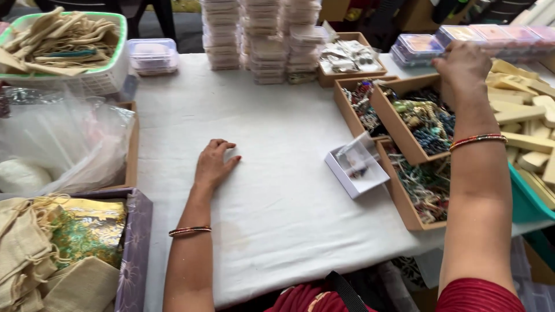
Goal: Picking up a pearl necklace, examining it, placing it into a small cloth drawstring bag, and then securing it inside a plastic storage container.
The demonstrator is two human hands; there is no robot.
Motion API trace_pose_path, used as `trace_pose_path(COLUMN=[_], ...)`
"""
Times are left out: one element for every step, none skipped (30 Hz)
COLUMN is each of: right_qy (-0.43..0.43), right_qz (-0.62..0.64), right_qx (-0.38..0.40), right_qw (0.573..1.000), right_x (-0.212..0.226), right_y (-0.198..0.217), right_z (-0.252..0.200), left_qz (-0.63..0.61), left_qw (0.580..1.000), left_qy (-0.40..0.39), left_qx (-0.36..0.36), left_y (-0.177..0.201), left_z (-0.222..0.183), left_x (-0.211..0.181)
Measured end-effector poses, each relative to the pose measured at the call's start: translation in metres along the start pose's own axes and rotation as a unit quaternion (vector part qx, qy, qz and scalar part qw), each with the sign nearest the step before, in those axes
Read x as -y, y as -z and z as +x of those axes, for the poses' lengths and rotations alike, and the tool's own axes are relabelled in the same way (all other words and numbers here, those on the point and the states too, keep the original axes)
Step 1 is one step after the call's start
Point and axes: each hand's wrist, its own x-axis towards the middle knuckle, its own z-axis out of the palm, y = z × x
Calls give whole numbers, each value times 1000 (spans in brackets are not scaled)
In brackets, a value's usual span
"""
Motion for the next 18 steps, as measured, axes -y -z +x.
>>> trace_pose_path(right_qy=[-4, 7, 20, 18, 16, 13, 13, 12, 10, 10, 51, 92, 92, 87, 83, 83, 84, 86], right_qz=[-1, -11, -19, -20, -27, -34, -34, -40, -46, -45, -53, -61, -61, -5, 51, 52, 42, 31], right_qx=[0, 27, 55, 55, 81, 107, 106, 108, 109, 107, 85, 62, 60, 37, 14, 13, 30, 48], right_qw=[1000, 1000, 998, 998, 996, 994, 994, 993, 993, 993, 994, 992, 992, 995, 995, 995, 995, 995], right_x=[-10, -20, -27, -34, -39, -44, -44, -44, -43, -43, -44, -44, -45, -46, -46, -43, -41, -38], right_y=[-3, -7, -11, -20, -29, -37, -43, -48, -52, -59, -64, -70, -78, -85, -93, -91, -88, -86], right_z=[-8, -15, -22, -26, -27, -28, -33, -38, -42, -45, -48, -50, -49, -47, -45, -46, -48, -50], left_qz=[-1, -2, -3, -3, -1, 1, 2, 14, 27, 28, 37, 47, 47, 47, 49, 49, 55, 60], left_qw=[1000, 1000, 999, 999, 998, 998, 998, 997, 997, 997, 997, 996, 996, 996, 995, 995, 994, 994], left_qy=[-3, -2, 0, -1, -9, -18, -18, -20, -23, -24, -27, -30, -30, -31, -33, -33, -36, -39], left_qx=[2, -23, -49, -48, -57, -65, -66, -67, -68, -70, -69, -69, -70, -74, -77, -78, -82, -85], left_y=[-1, -3, -3, -6, -8, -9, -10, -11, -12, -11, -11, -12, -14, -16, -17, -18, -19, -21], left_z=[-2, -4, -7, -8, -9, -9, -9, -8, -7, -7, -8, -8, -8, -8, -7, -7, -7, -6], left_x=[1, 2, 5, 7, 9, 11, 11, 11, 11, 11, 11, 11, 12, 13, 15, 15, 16, 17])
